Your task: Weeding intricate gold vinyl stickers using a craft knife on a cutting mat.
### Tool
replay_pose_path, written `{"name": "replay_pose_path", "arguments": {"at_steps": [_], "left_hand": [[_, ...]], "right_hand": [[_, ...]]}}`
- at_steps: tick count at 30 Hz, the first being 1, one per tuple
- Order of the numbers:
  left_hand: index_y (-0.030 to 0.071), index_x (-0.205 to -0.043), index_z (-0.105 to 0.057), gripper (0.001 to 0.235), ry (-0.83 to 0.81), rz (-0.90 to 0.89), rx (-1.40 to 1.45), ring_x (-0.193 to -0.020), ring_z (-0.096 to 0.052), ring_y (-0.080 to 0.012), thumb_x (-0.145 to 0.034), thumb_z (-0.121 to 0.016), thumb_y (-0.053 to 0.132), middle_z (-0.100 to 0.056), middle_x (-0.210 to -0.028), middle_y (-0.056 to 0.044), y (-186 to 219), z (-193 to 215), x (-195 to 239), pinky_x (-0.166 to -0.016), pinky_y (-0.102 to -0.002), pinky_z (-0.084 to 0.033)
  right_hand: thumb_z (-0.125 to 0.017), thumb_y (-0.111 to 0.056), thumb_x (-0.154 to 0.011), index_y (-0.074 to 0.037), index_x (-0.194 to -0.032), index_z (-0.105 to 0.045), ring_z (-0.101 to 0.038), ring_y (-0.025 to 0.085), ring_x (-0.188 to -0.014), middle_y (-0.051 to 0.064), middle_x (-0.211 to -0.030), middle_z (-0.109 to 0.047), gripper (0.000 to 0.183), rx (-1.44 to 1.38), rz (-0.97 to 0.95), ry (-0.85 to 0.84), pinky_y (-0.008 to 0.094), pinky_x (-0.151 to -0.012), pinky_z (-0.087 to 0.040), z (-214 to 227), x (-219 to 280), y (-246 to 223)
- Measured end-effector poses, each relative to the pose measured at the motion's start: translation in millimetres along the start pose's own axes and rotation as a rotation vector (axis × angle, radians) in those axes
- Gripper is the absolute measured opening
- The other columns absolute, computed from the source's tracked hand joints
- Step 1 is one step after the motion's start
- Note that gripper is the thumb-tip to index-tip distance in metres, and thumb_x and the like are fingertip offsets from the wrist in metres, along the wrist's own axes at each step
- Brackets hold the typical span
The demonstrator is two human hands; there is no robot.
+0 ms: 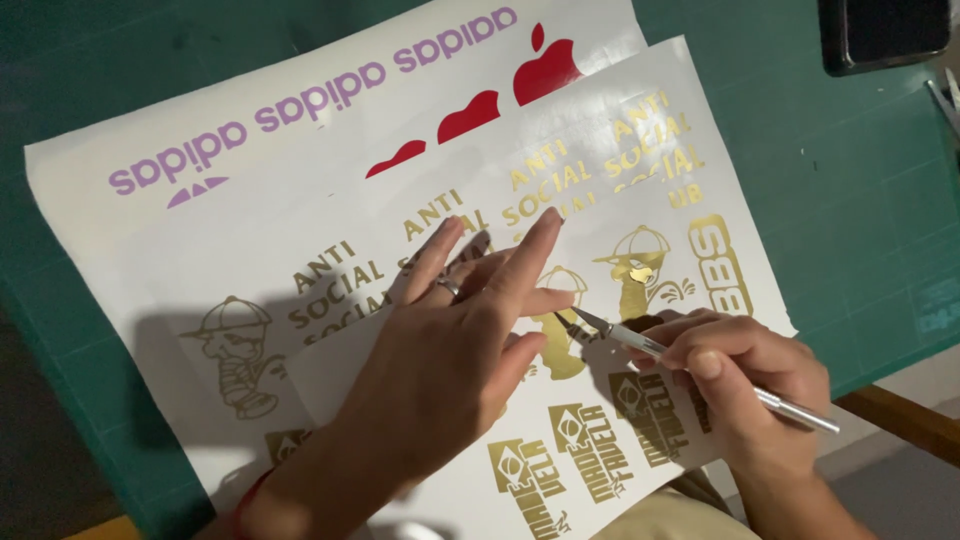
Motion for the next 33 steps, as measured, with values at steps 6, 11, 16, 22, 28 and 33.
{"name": "replay_pose_path", "arguments": {"at_steps": [6,11,16,22,28,33], "left_hand": [[-0.002,-0.158,-0.04,0.068,0.05,-0.022,0.023,-0.125,-0.073,-0.0208,-0.098,-0.071,-0.001,-0.087,-0.113,-0.003,2.8,8.5,-0.3,-0.134,-0.06,-0.027],[0.007,-0.16,-0.036,0.074,0.142,-0.135,-0.002,-0.117,-0.075,-0.0255,-0.103,-0.082,-0.001,-0.081,-0.112,0.001,6.5,9.1,9.4,-0.139,-0.062,-0.031],[0.009,-0.159,-0.039,0.073,0.158,-0.144,-0.039,-0.113,-0.074,-0.0223,-0.103,-0.085,0.0,-0.076,-0.106,0.003,6.8,8.0,9.5,-0.137,-0.057,-0.035],[0.006,-0.158,-0.04,0.066,0.166,-0.148,-0.068,-0.099,-0.067,-0.0211,-0.107,-0.08,-0.001,-0.069,-0.1,0.004,6.5,8.7,7.7,-0.131,-0.055,-0.042],[0.005,-0.158,-0.041,0.069,0.171,-0.095,-0.098,-0.101,-0.067,-0.0229,-0.103,-0.081,-0.002,-0.072,-0.1,0.005,0.0,6.9,7.4,-0.128,-0.051,-0.042],[0.008,-0.158,-0.04,0.068,0.178,-0.064,-0.115,-0.101,-0.067,-0.0264,-0.104,-0.08,-0.001,-0.073,-0.1,0.003,-3.4,7.0,7.2,-0.123,-0.055,-0.044]], "right_hand": [[-0.063,-0.028,-0.102,-0.006,-0.091,-0.073,-0.083,0.029,-0.094,0.011,-0.088,-0.078,0.026,0.001,0.056,-0.065,0.047,-0.097,-0.073,-2.7,-0.5,-3.6],[-0.064,-0.024,-0.099,-0.005,-0.093,-0.072,-0.086,0.033,-0.094,0.009,-0.084,-0.08,0.021,0.009,0.206,-0.125,0.043,-0.088,-0.073,-8.5,0.0,-15.4],[-0.068,-0.022,-0.096,-0.007,-0.097,-0.075,-0.088,0.031,-0.102,0.008,-0.089,-0.082,0.016,0.026,0.257,-0.176,0.036,-0.087,-0.077,-10.5,4.4,-13.4],[-0.069,-0.025,-0.096,-0.009,-0.096,-0.076,-0.088,0.031,-0.105,0.003,-0.087,-0.083,0.017,0.067,0.229,-0.189,0.034,-0.085,-0.077,-11.6,6.7,-11.2],[-0.066,-0.023,-0.096,-0.007,-0.09,-0.075,-0.089,0.031,-0.098,0.005,-0.084,-0.081,0.02,0.087,0.195,-0.15,0.035,-0.086,-0.073,-10.1,4.6,-17.1],[-0.06,-0.022,-0.103,-0.005,-0.085,-0.069,-0.084,0.028,-0.085,0.007,-0.075,-0.073,0.026,0.06,0.053,-0.017,0.04,-0.082,-0.073,-5.3,-0.2,-17.2]]}}
Point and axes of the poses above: each hand's wrist, its own x-axis away from the middle knuckle, its own z-axis out of the back of the hand, y = z × x, the point moved 10 cm from there along -x, towards the middle knuckle
